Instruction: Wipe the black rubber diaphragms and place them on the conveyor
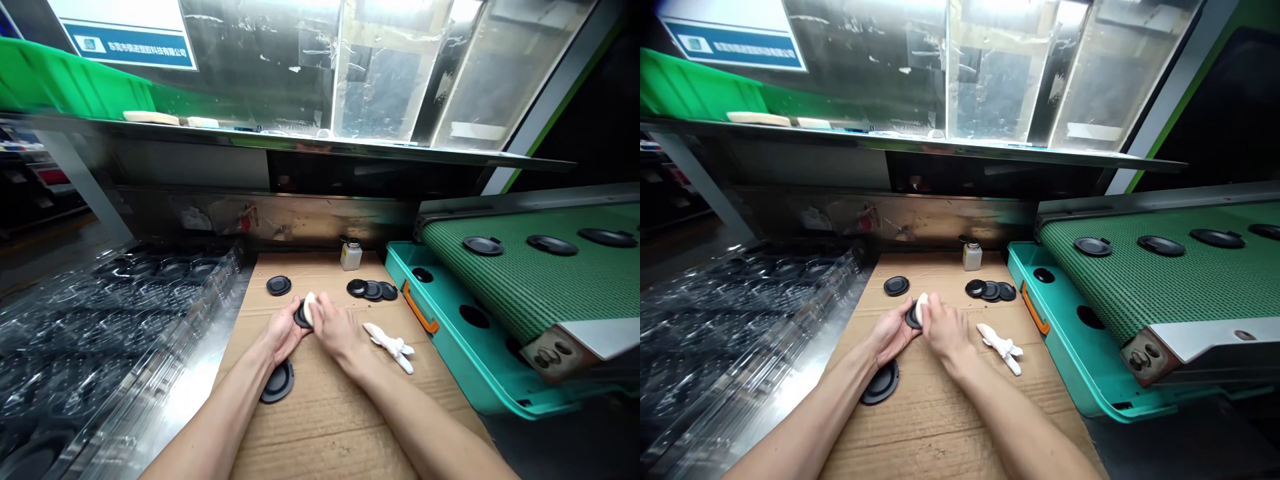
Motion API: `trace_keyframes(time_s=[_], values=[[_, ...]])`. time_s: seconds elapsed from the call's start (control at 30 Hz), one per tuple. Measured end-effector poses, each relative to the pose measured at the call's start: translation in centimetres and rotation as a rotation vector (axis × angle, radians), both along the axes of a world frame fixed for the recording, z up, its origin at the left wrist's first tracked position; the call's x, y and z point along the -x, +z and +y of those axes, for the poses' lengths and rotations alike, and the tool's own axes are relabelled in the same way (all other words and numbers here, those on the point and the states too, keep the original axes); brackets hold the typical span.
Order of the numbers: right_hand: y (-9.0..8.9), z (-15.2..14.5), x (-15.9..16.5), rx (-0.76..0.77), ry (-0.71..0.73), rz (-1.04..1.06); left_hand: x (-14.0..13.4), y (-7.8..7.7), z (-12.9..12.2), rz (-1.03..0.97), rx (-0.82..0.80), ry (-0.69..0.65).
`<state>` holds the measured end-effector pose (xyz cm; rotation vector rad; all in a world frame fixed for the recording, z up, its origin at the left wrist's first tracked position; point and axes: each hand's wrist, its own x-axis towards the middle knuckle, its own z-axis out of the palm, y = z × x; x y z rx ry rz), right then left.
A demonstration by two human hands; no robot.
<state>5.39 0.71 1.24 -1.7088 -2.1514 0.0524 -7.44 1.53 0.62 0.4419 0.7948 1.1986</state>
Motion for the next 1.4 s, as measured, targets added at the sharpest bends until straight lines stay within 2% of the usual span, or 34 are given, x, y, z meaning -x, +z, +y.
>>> trace_keyframes(time_s=[0.07, 0.2, 0.3, 0.43, 0.6, 0.73, 0.93, 1.2, 1.4], values=[[0.0, -0.3, 0.4, 0.037, -0.055, -0.007, 0.0, 0.1, 0.0, -0.009, 0.008, -0.002], [0.2, -0.9, 1.2, 0.055, -0.012, -0.046, 0.3, 0.1, 0.1, -0.066, 0.022, -0.045], [0.1, -0.9, 1.2, 0.067, -0.081, -0.02, 0.4, 0.1, 0.2, -0.034, 0.019, -0.003], [-0.4, -0.4, 0.2, 0.02, 0.004, -0.006, 0.4, 0.0, 0.2, -0.026, 0.025, -0.041], [-0.4, 1.4, -3.3, -0.019, -0.168, 0.217, 1.1, 0.5, 0.0, 0.015, 0.016, -0.112], [-0.4, 2.0, -4.9, -0.026, -0.22, 0.358, 1.9, 1.2, -0.2, -0.108, 0.048, -0.146], [-1.1, 1.5, -4.2, 0.048, -0.159, 0.287, 2.1, 2.2, -0.8, -0.359, -0.034, -0.183], [-1.4, 0.9, -3.6, 0.089, -0.084, 0.156, 1.6, 3.3, -1.5, -0.343, -0.099, -0.119], [-1.7, 1.0, -3.9, 0.089, -0.071, 0.232, 1.8, 3.1, -1.4, -0.393, -0.036, -0.174]])
